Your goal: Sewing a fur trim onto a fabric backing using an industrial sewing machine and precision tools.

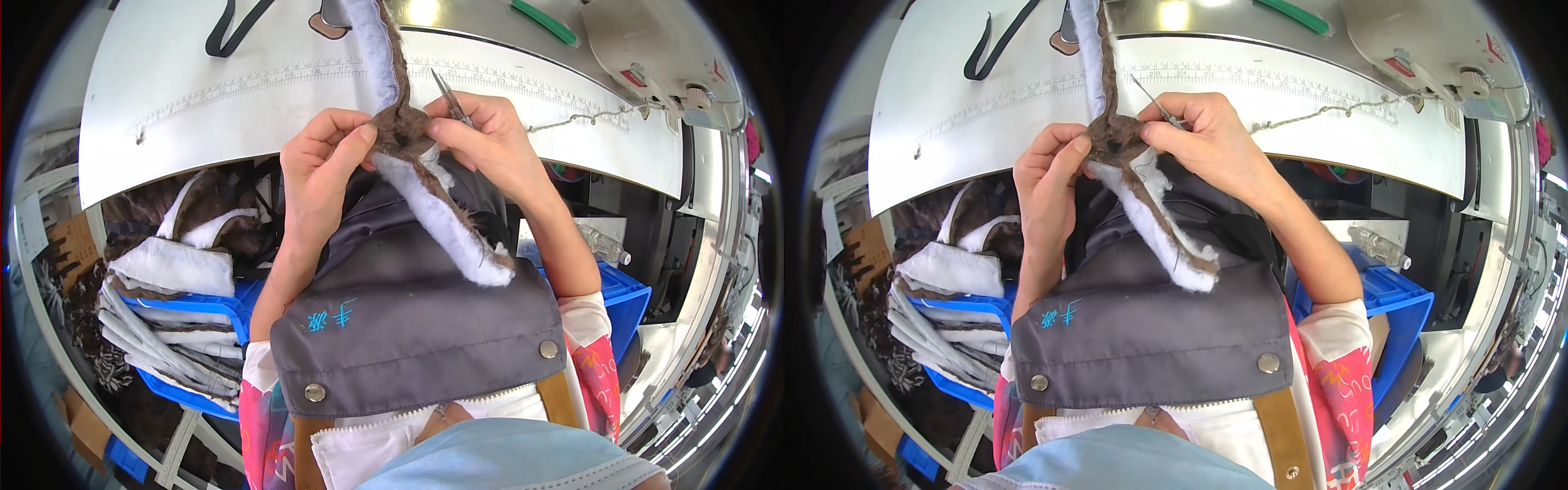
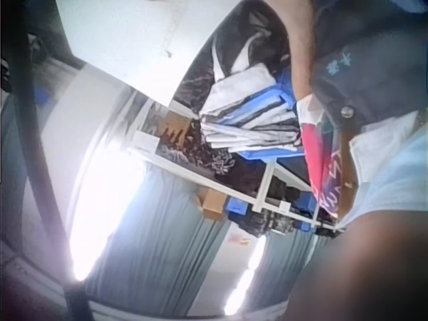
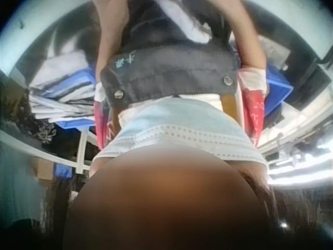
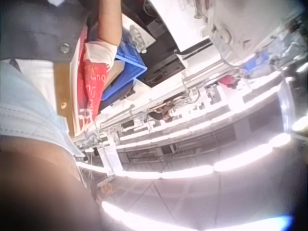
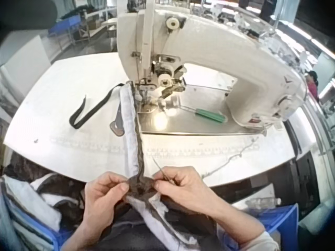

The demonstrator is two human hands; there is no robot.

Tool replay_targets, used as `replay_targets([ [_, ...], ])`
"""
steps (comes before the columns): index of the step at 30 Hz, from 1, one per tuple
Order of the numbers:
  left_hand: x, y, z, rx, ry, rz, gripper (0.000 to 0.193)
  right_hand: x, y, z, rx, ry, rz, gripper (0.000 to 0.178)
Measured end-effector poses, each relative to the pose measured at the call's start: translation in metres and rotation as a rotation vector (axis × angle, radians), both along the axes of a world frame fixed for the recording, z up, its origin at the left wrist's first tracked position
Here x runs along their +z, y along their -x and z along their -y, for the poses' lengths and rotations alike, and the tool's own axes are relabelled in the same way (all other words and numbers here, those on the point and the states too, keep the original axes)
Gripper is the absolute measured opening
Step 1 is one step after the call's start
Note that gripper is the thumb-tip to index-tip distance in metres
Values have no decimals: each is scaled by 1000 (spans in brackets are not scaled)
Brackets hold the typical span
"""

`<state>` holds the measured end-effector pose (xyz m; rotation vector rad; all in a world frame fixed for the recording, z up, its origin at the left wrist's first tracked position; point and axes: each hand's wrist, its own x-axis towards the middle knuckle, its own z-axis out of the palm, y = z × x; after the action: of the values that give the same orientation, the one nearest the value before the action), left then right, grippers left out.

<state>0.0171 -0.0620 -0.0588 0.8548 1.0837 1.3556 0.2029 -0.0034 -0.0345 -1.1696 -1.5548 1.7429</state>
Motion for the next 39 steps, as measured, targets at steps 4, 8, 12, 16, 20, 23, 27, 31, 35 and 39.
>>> replay_targets([
  [4,2,-1,-1,7,-45,-107,9,-1,5,0,-18,-96,38,22],
  [8,5,-4,1,8,-87,-180,9,-2,15,-3,120,-257,112,16],
  [12,8,6,-3,36,-119,-340,19,5,17,-4,119,-131,34,13],
  [16,7,12,-15,-35,-73,-68,33,8,18,-2,128,-234,0,13],
  [20,21,-6,-26,-156,30,207,36,11,26,-1,38,-57,-128,13],
  [23,20,-10,-25,-122,31,187,33,0,23,-8,31,175,-202,12],
  [27,17,-18,-26,-32,-82,272,22,-3,33,-9,92,125,-187,8],
  [31,11,-3,-36,89,-108,450,16,5,40,-6,102,-186,-7,16],
  [35,15,20,-42,199,-64,494,19,2,0,-25,-32,-564,305,31],
  [39,16,28,-49,144,-114,617,21,-11,-33,-37,-166,-1148,854,36],
])
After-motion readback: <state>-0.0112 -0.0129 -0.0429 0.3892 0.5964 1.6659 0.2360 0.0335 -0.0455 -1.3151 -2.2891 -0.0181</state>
